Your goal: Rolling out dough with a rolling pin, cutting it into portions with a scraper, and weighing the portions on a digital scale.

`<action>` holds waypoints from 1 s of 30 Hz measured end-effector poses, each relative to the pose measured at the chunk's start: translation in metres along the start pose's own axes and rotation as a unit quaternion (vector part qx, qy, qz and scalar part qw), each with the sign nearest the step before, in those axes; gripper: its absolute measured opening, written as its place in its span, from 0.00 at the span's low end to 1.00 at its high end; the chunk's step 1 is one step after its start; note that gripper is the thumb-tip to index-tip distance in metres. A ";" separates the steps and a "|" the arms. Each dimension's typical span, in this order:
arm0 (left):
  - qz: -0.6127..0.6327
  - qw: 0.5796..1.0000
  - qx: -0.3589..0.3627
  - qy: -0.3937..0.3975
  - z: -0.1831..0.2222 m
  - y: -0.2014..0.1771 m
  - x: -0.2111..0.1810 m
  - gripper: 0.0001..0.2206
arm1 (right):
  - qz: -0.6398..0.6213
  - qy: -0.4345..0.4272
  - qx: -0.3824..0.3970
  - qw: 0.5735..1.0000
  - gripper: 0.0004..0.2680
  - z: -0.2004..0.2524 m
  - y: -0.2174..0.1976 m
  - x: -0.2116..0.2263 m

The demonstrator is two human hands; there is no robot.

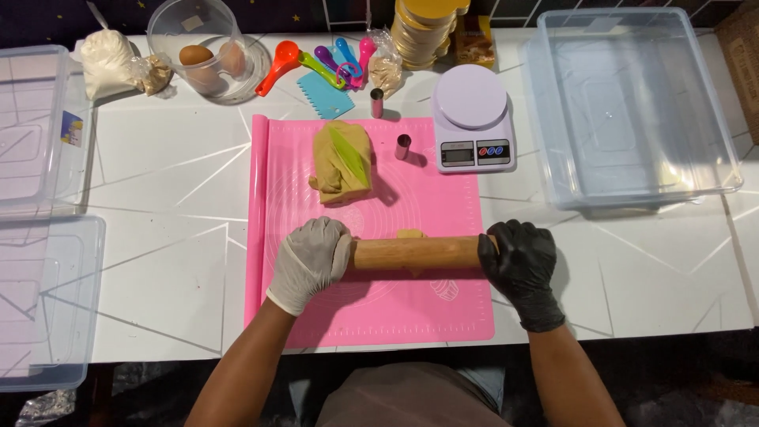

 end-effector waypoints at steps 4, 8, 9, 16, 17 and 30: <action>0.126 0.990 0.022 -0.054 -0.021 -0.004 0.012 0.07 | 0.003 0.021 0.047 0.999 0.14 -0.018 0.004 -0.004; 0.176 0.973 -0.015 -0.148 -0.027 0.025 0.042 0.08 | -0.059 0.088 0.093 0.990 0.15 -0.037 0.009 -0.011; 0.175 0.973 -0.015 -0.148 -0.030 0.025 0.042 0.08 | -0.059 0.088 0.093 0.990 0.15 -0.041 0.011 -0.012; 0.165 0.968 -0.041 -0.187 -0.034 0.014 0.037 0.09 | -0.015 0.072 0.073 0.995 0.10 -0.057 0.015 -0.015; 0.149 0.972 -0.045 -0.177 -0.033 0.013 0.035 0.10 | -0.024 0.054 0.055 0.997 0.10 -0.060 0.015 -0.012; 0.000 0.996 -0.005 -0.091 0.005 -0.014 -0.018 0.16 | -0.061 0.006 -0.011 0.998 0.12 0.023 0.001 0.002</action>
Point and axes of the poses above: each hand's wrist, its own z-axis away from the middle knuckle, its own y-axis out of the palm, x = y × z, the point moved 6 cm from there along -z, towards the middle knuckle, and after that the axes turned 8 degrees about -z, right-handed, at the moved point
